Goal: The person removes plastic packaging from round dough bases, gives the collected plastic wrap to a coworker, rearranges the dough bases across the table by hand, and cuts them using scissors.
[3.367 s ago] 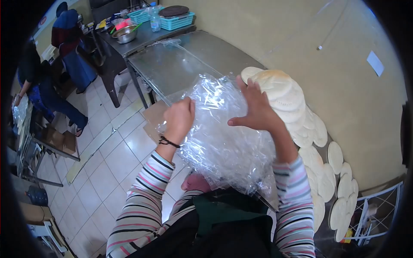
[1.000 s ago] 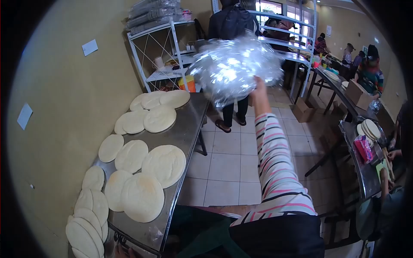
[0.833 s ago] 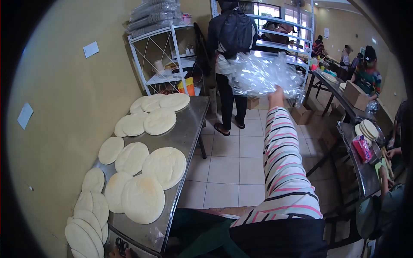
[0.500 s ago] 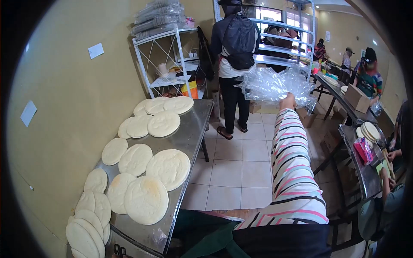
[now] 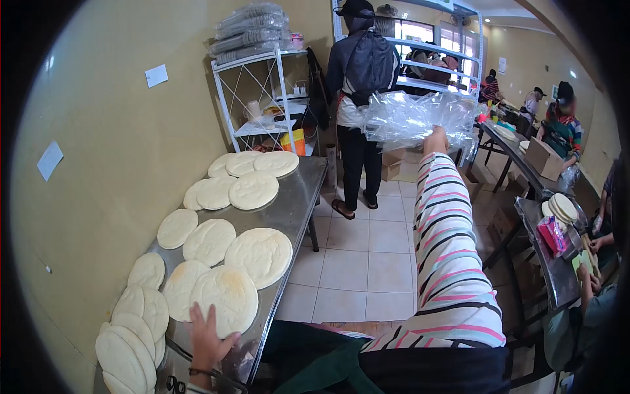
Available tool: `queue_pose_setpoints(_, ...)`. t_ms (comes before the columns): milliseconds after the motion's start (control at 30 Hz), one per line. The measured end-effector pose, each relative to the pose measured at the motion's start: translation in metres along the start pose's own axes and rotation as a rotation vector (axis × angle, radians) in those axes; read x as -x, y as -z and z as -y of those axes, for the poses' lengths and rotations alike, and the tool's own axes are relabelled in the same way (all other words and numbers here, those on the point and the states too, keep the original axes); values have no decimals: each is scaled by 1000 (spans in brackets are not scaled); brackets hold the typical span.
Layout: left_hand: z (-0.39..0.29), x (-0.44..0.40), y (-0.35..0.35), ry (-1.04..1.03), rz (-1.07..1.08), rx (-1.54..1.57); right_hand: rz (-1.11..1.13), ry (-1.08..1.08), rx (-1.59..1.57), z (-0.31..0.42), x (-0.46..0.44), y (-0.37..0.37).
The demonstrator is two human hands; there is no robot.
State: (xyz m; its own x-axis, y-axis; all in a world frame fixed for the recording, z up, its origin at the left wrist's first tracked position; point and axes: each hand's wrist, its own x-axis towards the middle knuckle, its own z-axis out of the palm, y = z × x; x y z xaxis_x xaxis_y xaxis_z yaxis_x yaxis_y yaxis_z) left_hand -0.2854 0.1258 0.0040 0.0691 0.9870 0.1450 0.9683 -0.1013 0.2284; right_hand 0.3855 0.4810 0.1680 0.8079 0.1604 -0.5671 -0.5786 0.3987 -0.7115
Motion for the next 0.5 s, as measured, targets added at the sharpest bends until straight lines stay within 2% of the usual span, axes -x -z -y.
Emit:
queue_pose_setpoints(67, -4, -14, -24, 13, -2, -14, -44, 33, 46, 4, 3, 5)
queue_pose_setpoints(133, -4, -19, -34, 18, -43, 8, 68, 117, -74, 10, 18, 30)
queue_pose_setpoints(233, -1, -14, -33, 16, -7, 44, -121, 2, 23, 10, -12, 13)
queue_pose_setpoints(267, -2, -10, -30, 35, -5, 57, -107, 11, 40, 7, -9, 11)
queue_pose_setpoints(433, 0, -8, -23, -17, 13, 36, 309, 209, 264, -22, -5, 21)
queue_pose_setpoints(467, 4, -9, -25, -16, 11, 41, 112, 147, 174, -21, -11, -5)
queue_pose_setpoints(500, 7, -9, -26, -30, 17, 48, 115, 153, 174, -22, -4, -21)
